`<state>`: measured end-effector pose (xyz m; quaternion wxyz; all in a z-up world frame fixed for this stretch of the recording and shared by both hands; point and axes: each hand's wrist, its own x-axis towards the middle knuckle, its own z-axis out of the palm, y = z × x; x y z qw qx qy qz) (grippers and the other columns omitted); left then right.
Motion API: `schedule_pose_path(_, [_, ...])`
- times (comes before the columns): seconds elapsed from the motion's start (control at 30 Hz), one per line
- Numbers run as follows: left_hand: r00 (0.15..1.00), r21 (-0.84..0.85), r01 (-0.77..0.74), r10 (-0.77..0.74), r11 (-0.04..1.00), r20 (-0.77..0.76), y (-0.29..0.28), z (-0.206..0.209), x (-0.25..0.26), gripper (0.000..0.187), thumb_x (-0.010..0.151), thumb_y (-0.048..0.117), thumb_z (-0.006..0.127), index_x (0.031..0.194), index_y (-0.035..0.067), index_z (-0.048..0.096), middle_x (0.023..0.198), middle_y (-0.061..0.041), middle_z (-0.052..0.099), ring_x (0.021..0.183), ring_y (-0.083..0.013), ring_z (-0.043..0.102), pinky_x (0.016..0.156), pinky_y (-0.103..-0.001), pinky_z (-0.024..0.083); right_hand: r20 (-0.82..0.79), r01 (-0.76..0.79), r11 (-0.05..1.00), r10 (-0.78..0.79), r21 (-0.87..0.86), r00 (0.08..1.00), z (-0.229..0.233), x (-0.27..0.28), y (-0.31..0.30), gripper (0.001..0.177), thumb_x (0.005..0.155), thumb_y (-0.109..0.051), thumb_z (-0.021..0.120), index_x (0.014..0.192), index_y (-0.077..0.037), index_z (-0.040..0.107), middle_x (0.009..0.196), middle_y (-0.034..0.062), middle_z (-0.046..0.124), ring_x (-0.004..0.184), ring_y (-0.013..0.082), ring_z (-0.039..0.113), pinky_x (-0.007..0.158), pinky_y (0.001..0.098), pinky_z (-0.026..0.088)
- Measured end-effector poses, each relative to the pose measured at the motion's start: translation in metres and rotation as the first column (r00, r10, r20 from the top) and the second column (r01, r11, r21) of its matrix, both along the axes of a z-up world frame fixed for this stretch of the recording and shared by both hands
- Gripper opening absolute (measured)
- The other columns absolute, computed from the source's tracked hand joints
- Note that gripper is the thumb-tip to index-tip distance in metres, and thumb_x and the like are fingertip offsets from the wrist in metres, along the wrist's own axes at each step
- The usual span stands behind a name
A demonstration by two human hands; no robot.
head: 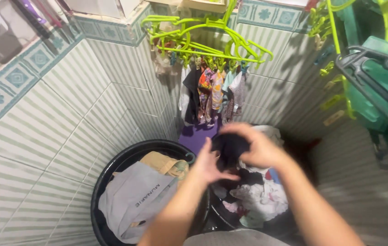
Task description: The person removes wet clothes from a black basin and hangs them on a green wall-mounted drying rack using clips and hangers. They handle small garments with clips and larger items with hangers, placing each piece on the rack.
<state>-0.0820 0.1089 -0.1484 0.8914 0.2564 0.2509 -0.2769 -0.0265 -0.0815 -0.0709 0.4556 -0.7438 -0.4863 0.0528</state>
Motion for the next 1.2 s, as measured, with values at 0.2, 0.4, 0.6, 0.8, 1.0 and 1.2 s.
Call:
schedule_pose_path(0.2, [0.922,-0.479,-0.042,0.219,0.877,0.319,-0.024,-0.062,0.029,0.066,0.104,0.06,0.044,0.14,0.006,0.056,0.14,-0.016,0.06,0.128,-0.0341,0.059,0.11,-0.051,0.049,0.036,0.036,0.994,-0.04,0.105,0.999,0.031,-0.057,0.035,0.068,0.065,-0.004,0.067,0.133,-0.006,0.059,0.122,0.0123,0.062,0.122,0.0296,0.061,0.112,0.0392,0.044])
schedule_pose_path(0.4, [0.853,-0.225,-0.412,0.46,0.883,0.245,-0.043,0.009,0.049,0.04,0.096,0.043,0.065,0.109,0.006,0.07,0.107,-0.012,0.074,0.097,-0.0269,0.072,0.091,-0.042,0.058,0.29,0.47,0.763,-0.618,0.443,0.73,0.0,-0.036,0.023,0.079,0.07,-0.064,0.075,0.124,-0.009,0.06,0.124,0.0136,0.058,0.119,0.0322,0.06,0.106,0.0409,0.049])
schedule_pose_path(0.6, [0.111,0.225,-0.923,-0.344,0.313,0.932,-0.055,0.111,0.021,0.016,0.081,0.024,0.078,0.077,0.013,0.068,0.087,-0.004,0.07,0.081,-0.0247,0.067,0.076,-0.039,0.053,-0.828,0.58,0.643,0.158,0.5,0.538,-0.03,0.022,0.013,0.059,0.082,-0.063,0.069,0.108,-0.01,0.066,0.107,0.0127,0.066,0.103,0.0288,0.065,0.094,0.04,0.053])
schedule_pose_path(0.8, [-0.291,0.072,-0.94,-0.892,0.334,0.347,-0.062,0.13,-0.01,0.002,0.071,0.018,0.071,0.07,0.016,0.071,0.081,-0.003,0.069,0.083,-0.0247,0.067,0.072,-0.039,0.049,-0.856,0.03,0.971,-0.222,-0.236,0.467,0.036,0.044,0.008,0.053,0.087,-0.062,0.063,0.093,-0.011,0.074,0.085,0.0115,0.074,0.083,0.0262,0.072,0.079,0.0381,0.057])
schedule_pose_path(1.0, [-0.389,0.327,-0.889,-0.906,0.321,-0.168,-0.1,-0.036,-0.002,0.014,0.081,0.023,0.065,0.071,0.016,0.074,0.079,-0.003,0.073,0.081,-0.0215,0.07,0.074,-0.039,0.056,-0.072,0.132,0.623,-0.291,-0.771,0.954,-0.004,0.002,0.052,0.046,0.086,-0.049,0.074,0.096,-0.004,0.078,0.086,0.0209,0.075,0.078,0.0335,0.076,0.076,0.0424,0.058])
schedule_pose_path(1.2, [-0.296,0.806,-0.559,-0.955,0.194,0.024,-0.131,-0.159,0.016,0.014,0.083,0.024,0.07,0.087,0.011,0.073,0.086,-0.007,0.073,0.089,-0.0265,0.07,0.078,-0.045,0.054,-0.018,0.208,0.561,-0.37,-0.801,0.929,-0.117,-0.008,0.06,0.034,0.091,-0.036,0.07,0.087,-0.003,0.077,0.088,0.0248,0.073,0.085,0.039,0.071,0.082,0.048,0.058])
